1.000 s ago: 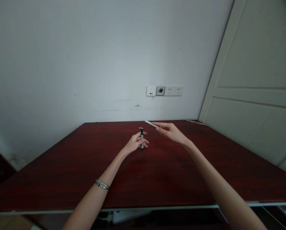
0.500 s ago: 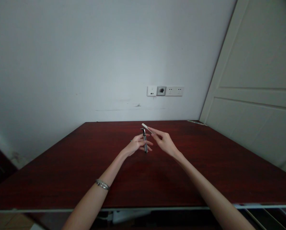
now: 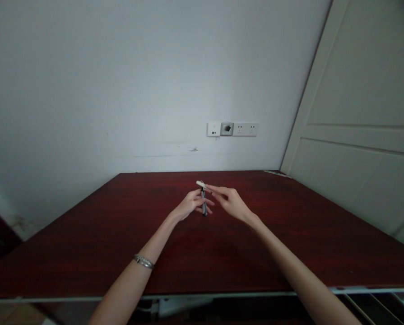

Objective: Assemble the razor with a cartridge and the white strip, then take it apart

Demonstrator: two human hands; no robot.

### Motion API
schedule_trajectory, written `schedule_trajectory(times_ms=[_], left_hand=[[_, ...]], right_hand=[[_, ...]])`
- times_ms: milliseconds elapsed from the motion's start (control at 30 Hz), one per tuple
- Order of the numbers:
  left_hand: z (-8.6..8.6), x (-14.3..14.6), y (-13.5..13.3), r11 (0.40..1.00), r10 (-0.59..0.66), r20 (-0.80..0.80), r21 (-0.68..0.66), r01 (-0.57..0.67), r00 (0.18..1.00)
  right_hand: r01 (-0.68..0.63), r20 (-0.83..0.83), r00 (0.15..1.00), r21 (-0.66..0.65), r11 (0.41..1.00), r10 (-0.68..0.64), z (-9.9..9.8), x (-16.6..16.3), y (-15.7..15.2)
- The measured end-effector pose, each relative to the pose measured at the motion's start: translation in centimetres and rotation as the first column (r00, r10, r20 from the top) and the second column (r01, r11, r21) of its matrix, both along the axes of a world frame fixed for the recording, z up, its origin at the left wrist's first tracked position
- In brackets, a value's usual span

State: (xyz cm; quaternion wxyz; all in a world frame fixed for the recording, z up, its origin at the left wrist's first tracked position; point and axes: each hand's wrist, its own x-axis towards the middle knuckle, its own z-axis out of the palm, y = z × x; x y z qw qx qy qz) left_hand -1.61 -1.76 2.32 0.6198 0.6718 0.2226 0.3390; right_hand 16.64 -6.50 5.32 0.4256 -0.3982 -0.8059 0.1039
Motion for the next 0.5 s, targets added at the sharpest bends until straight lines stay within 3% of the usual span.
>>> schedule_trajectory(times_ms=[100,233,367,500], left_hand=[[0.1,0.0,-0.1,1.000,0.001,-0.014,0.018,-0.001,1.000],[0.1,-0.1,-0.2,0.999,0.022,-0.041,0.041,-0.020,0.999],[0.3,-0.2,-0.3,0.998,0.046,-0.072,0.057,-0.042,0.996],[0.3,-0.1,-0.2,0.994,0.092,-0.085,0.066,-0.086,0.992]], right_hand=[[0.077,-0.055,0.996,0.038,0.996,-0.075,0.1,0.2,0.1],[-0.009,0.059,0.998,-0.017,1.000,0.010,1.0,1.0,0.0],[0.066,0.105,0.992,0.019,0.998,-0.067,1.9,1.6,-0.2],[0.019,0.189,0.982,-0.008,1.000,-0.017,2.5,1.8,-0.4]])
